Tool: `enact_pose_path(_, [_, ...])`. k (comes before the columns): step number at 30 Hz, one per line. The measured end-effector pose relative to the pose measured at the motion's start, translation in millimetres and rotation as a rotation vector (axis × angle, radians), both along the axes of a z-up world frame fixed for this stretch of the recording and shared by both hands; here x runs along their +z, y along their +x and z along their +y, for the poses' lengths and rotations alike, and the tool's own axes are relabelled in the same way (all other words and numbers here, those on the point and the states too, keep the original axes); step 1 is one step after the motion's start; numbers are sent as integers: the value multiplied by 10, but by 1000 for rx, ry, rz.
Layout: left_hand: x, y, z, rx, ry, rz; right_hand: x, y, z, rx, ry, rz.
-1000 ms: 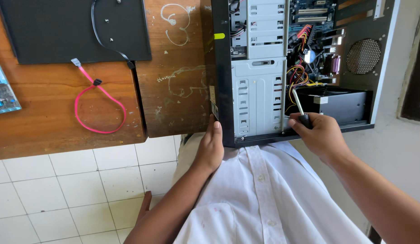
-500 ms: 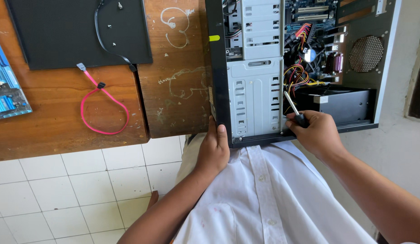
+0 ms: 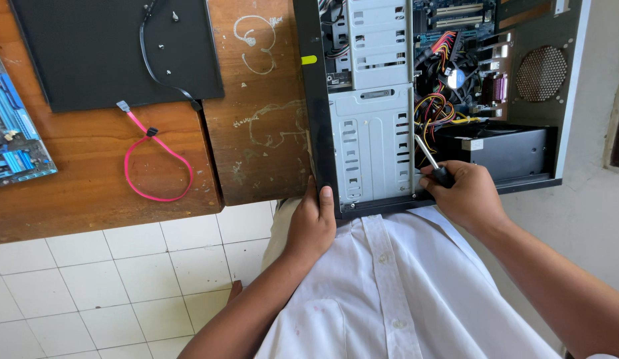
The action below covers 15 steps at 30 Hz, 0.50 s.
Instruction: The person installs a hard drive into a computer case, connects power and data cables, and then installs a power supply unit. They secure the power supply with screws using a screwdriver.
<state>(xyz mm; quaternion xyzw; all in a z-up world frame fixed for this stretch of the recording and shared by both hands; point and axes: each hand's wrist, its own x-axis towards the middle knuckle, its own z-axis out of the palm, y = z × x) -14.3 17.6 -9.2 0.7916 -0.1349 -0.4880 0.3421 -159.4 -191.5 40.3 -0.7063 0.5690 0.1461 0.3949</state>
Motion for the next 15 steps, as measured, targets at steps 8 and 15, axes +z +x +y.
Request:
enact_pose_path(8, [1,-15,11,-20,1,-17,3,15,-14,17,10,-16])
enact_pose_path(15, [39,-4,55,5,-47,18,-6,-25,-46,31,3,-15])
